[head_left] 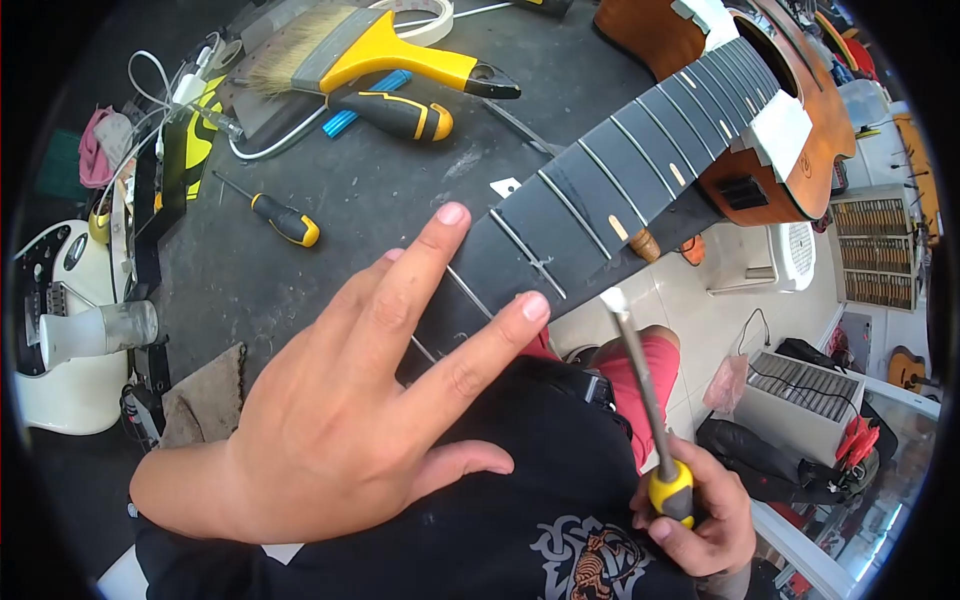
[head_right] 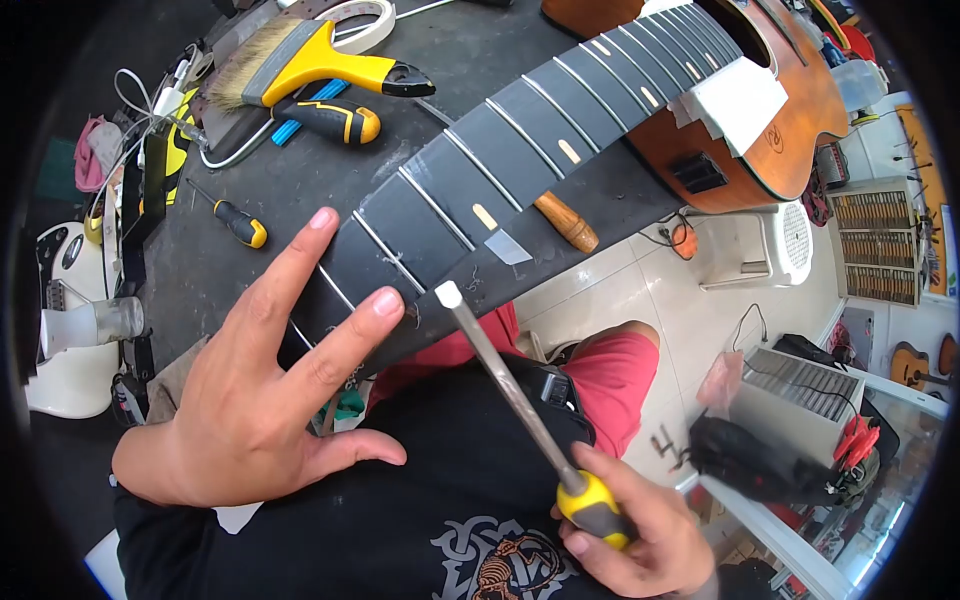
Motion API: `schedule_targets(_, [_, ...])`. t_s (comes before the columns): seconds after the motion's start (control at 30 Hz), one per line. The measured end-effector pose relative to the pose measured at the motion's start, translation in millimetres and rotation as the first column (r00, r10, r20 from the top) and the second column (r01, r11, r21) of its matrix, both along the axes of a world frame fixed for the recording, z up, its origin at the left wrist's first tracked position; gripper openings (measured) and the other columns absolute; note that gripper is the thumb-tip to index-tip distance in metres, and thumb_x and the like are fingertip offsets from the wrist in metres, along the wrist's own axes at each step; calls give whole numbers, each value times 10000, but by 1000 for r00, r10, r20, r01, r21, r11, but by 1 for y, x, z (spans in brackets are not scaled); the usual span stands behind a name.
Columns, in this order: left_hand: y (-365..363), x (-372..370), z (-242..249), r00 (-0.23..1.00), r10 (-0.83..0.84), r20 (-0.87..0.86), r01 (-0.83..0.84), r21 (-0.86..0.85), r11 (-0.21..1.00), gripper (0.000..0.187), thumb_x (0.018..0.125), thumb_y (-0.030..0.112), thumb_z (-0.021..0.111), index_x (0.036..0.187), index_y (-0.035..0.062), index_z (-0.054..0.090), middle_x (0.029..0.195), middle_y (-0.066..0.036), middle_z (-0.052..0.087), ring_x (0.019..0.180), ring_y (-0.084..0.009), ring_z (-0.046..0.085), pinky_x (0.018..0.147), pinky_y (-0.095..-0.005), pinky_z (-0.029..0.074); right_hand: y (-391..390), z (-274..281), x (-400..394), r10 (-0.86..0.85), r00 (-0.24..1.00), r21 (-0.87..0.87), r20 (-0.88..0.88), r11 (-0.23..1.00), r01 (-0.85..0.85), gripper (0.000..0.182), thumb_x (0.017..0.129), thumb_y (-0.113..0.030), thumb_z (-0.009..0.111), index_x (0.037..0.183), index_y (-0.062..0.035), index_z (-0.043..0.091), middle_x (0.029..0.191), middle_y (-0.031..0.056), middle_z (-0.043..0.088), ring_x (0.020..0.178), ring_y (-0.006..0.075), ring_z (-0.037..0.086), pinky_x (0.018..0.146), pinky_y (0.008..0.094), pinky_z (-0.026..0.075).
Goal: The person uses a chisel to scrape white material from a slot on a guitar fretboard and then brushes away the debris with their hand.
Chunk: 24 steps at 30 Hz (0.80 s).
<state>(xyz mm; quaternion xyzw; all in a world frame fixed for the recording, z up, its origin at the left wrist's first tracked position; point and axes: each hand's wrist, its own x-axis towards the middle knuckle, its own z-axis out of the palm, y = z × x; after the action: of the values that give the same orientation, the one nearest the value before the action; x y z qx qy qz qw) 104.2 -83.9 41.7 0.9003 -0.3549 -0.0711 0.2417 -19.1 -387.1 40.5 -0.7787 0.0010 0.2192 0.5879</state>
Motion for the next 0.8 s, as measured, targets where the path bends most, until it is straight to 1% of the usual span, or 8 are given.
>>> schedule_targets(0.07, [-1, 0, 1, 1000, 10, -16, -10, 1, 1000, 857, 668, 446, 866, 1402, 101, 589, 1499, -395, 343, 1301, -516, 495, 1035, -480, 469, 2, 1, -8, -279, 953, 174, -122, 939, 297, 638, 887, -204, 747, 1443, -31, 485, 860, 218, 693, 733, 200, 698, 665, 292, 560])
schedule_targets(0.1, [-1, 1, 1, 999, 14, -29, -14, 4, 1000, 856, 655, 419, 879, 1398, 104, 594, 1497, -398, 342, 1304, -517, 493, 1034, -476, 470, 0, -2, -7, -252, 968, 107, -3, 962, 250, 617, 923, -248, 715, 1460, -54, 479, 847, 243, 688, 679, 206, 693, 606, 282, 557])
schedule_targets(0.13, [-1, 1, 0, 999, 15, -36, -14, 4, 1000, 856, 655, 419, 879, 1398, 104, 594, 1497, -398, 342, 1304, -517, 493, 1034, -476, 470, -5, -1, -4, -251, 968, 104, -9, 962, 251, 617, 923, -248, 715, 1460, -54, 479, 847, 243, 688, 679, 206, 693, 606, 282, 557])
schedule_targets(0.2, [-1, 1, -1, 999, 23, -31, -23, -9, 1000, 850, 641, 386, 891, 1391, 108, 602, 1489, -408, 346, 1314, -516, 486, 1038, -471, 468, -13, 0, 5, -20, 995, 7, 100, 1000, 20, 571, 970, -285, 653, 1460, -48, 480, 837, 235, 689, 596, 200, 671, 543, 270, 538])
schedule_targets(0.57, [0, -2, -4, 996, 58, -63, -58, -11, 998, 825, 617, 369, 901, 1369, 158, 636, 1458, -414, 378, 1314, -495, 493, 1025, -457, 476, 0, 10, 12, 44, 985, -157, 165, 987, -18, 443, 1002, -240, 586, 1397, -41, 565, 807, 139, 670, 513, 158, 603, 501, 280, 482])
schedule_targets(0.67, [0, -3, -4, 995, 71, -68, -71, -3, 997, 822, 615, 374, 899, 1368, 166, 641, 1448, -398, 393, 1294, -483, 507, 1013, -457, 483, 3, 18, 21, 28, 992, -149, 121, 989, -10, 440, 991, -228, 606, 1374, -12, 580, 854, 148, 693, 561, 167, 629, 560, 276, 496])
schedule_targets(0.73, [0, -3, -4, 995, 73, -72, -73, 2, 997, 824, 614, 378, 898, 1369, 167, 641, 1443, -389, 401, 1281, -477, 516, 1008, -459, 486, 5, 26, 37, 222, 961, -211, 165, 960, -186, 406, 1009, -108, 563, 1354, 106, 560, 1168, 245, 693, 975, 287, 712, 881, 324, 516])
schedule_targets(0.8, [0, -4, -4, 995, 75, -59, -74, 22, 997, 817, 620, 385, 895, 1366, 167, 644, 1441, -378, 402, 1259, -473, 527, 1000, -457, 490, 4, 30, 36, 206, 973, -187, 100, 965, -185, 400, 1007, -112, 564, 1337, 113, 565, 1229, 255, 670, 1079, 317, 682, 952, 338, 483])
